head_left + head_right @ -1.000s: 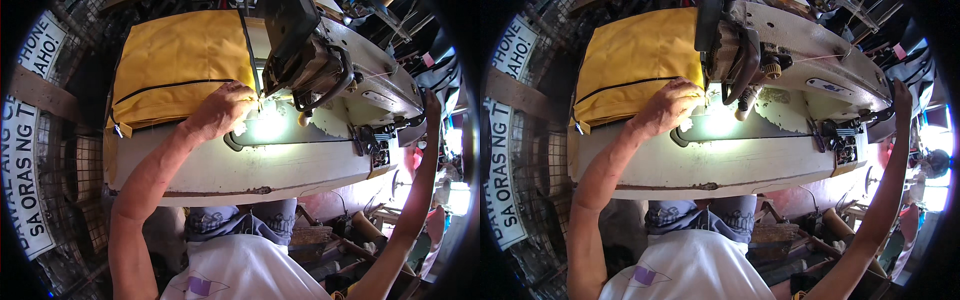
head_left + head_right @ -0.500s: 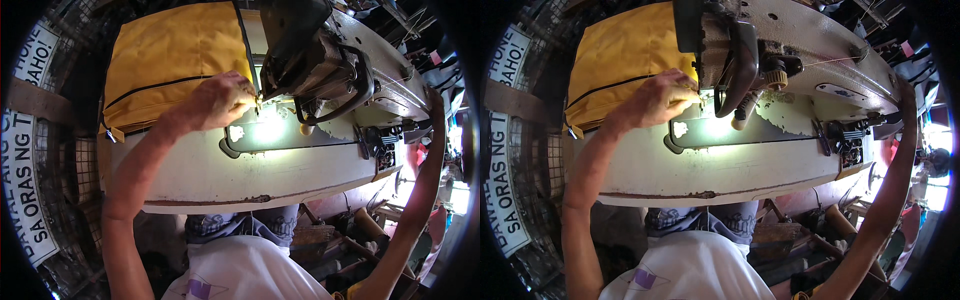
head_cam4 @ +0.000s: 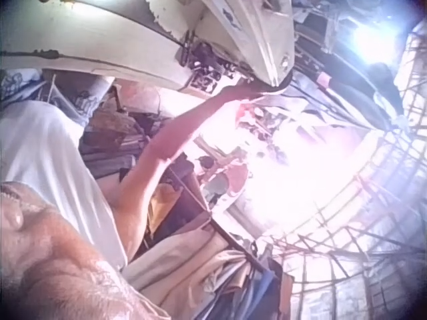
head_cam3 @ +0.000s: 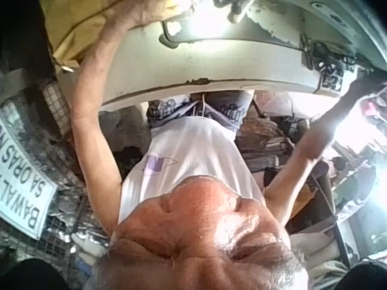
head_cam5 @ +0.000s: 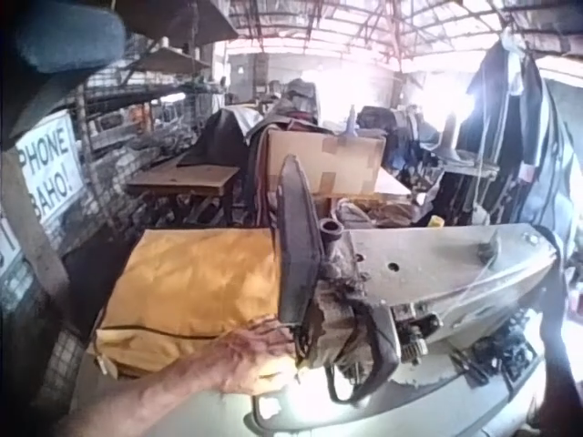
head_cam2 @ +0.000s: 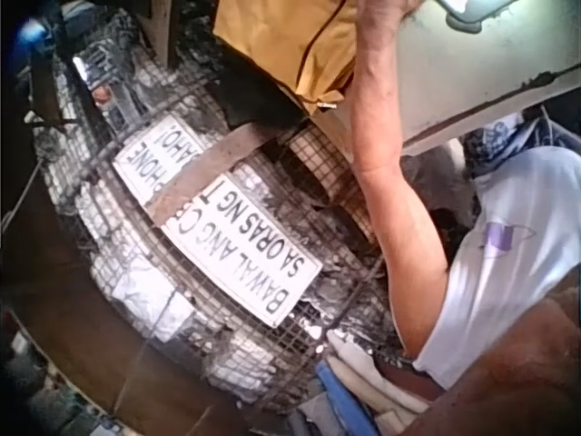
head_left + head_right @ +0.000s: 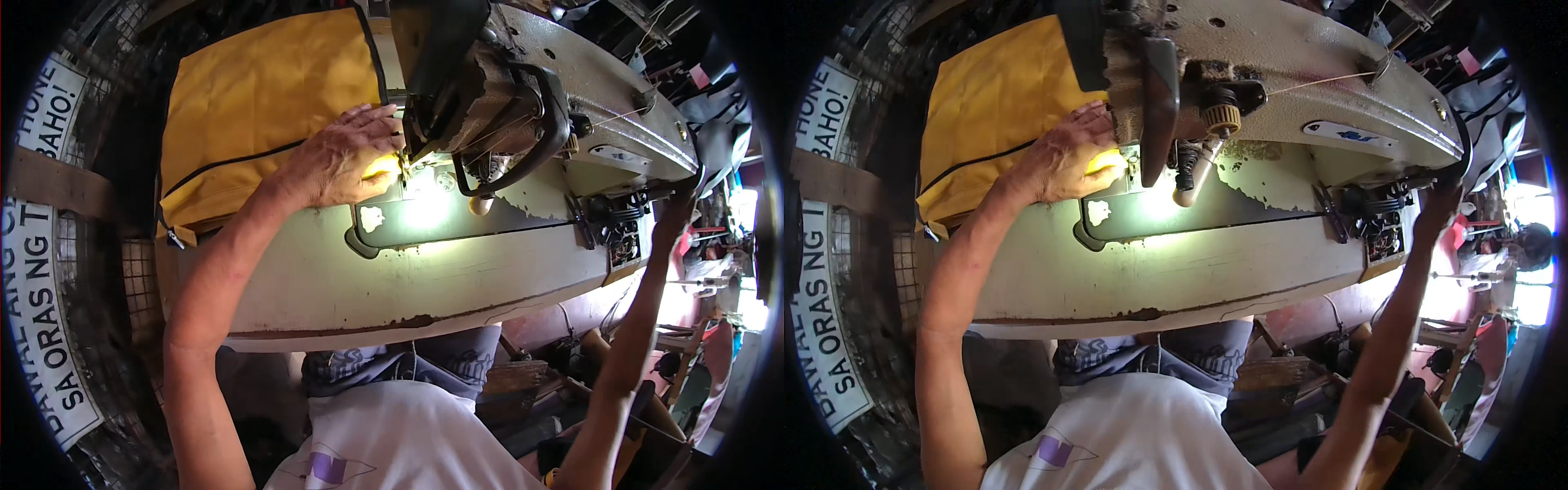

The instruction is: Sewing and organizing yellow leather bags using an industrial sewing machine.

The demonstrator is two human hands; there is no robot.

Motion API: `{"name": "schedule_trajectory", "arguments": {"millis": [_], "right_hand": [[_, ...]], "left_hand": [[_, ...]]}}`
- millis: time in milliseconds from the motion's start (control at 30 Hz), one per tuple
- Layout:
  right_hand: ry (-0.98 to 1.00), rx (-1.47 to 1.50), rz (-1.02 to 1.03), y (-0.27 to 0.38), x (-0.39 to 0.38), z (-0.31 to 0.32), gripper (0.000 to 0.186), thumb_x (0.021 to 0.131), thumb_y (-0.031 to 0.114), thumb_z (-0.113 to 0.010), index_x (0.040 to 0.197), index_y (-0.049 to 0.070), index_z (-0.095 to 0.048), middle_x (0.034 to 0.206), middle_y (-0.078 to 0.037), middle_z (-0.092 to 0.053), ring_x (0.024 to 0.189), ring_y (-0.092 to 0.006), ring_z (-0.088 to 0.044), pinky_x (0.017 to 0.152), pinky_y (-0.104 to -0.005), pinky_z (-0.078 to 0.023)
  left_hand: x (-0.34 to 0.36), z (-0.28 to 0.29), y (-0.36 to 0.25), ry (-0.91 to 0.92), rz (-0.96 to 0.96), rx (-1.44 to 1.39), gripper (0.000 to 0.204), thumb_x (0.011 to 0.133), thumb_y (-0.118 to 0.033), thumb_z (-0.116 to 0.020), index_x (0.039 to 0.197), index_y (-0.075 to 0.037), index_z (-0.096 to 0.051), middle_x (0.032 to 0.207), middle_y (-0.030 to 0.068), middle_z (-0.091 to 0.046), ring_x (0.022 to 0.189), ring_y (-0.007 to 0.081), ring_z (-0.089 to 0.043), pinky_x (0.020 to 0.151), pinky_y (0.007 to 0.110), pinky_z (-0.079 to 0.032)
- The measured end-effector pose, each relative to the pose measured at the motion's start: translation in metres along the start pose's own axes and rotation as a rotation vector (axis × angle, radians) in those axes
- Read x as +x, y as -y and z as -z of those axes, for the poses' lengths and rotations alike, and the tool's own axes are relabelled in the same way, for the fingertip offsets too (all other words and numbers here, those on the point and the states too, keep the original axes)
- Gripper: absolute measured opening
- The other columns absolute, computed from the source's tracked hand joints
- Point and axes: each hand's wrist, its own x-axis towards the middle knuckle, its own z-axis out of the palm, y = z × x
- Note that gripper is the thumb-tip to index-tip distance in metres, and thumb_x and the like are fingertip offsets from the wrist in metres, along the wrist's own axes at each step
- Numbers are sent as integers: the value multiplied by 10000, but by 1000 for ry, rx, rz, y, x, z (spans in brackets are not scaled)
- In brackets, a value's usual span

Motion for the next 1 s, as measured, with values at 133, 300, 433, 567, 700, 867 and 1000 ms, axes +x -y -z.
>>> {"name": "schedule_trajectory", "arguments": {"millis": [133, 300, 433, 567, 700, 867, 1000], "right_hand": [[169, 54, -74, -6, 61, 6, 315, 943, 60, -567, 1257, 37, -572, 1028, -132, -621, 921, -287, -648, 782, -401, -536], [506, 78, 93, -54, 179, -20, 517, 763, 105, -712, 1266, 72, -601, 1137, -164, -636, 976, -370, -642, 849, -431, -526], [652, 275, -609, -20, 189, -23, 555, 731, 165, -768, 1264, 108, -627, 1188, -164, -652, 1000, -383, -658, 873, -427, -527], [157, 68, -103, 30, 134, 13, 373, 932, 393, -632, 1163, 108, -697, 1082, -159, -714, 1011, -314, -695, 851, -407, -532], [165, -37, -471, 67, 114, 72, 426, 986, 428, -573, 1198, 75, -680, 1083, -180, -710, 1018, -363, -670, 891, -428, -509], [-17, 56, 0, 198, 32, 129, 356, 983, 155, -609, 1313, 23, -595, 1264, -187, -624, 1134, -356, -601, 998, -438, -470], [394, 289, 50, 266, -44, 99, 359, 930, 104, -636, 1283, 45, -606, 1171, -158, -624, 1071, -342, -593, 893, -445, -504]], "left_hand": [[-21, -8, -28, -185, 81, 5, 451, 885, -211, -661, 1313, -87, -593, 1348, 159, -565, 1380, 360, -436, 1186, 480, -316], [-54, -6, -34, -205, 388, 180, 450, 878, -33, -621, 1324, -92, -596, 1404, 151, -513, 1357, 419, -424, 1150, 508, -341], [-86, 6, -25, -229, 497, 235, 483, 873, 52, -567, 1329, -105, -591, 1466, 139, -449, 1391, 420, -374, 1160, 506, -320], [-104, 10, -40, -152, 446, 306, 474, 865, 75, -552, 1290, -122, -618, 1484, 136, -426, 1439, 414, -316, 1185, 533, -281], [-92, 9, -58, -208, 283, 374, 335, 815, 20, -646, 1139, -62, -647, 1410, 164, -477, 1396, 402, -377, 1170, 553, -306], [-74, 9, -69, -418, 79, 358, 121, 707, 4, -645, 815, 1, -589, 970, 130, -581, 1008, 321, -587, 865, 488, -465], [-71, 7, -89, -338, 214, -3, 86, 825, -31, -689, 805, -28, -606, 858, 104, -529, 807, 285, -588, 682, 396, -509]]}}
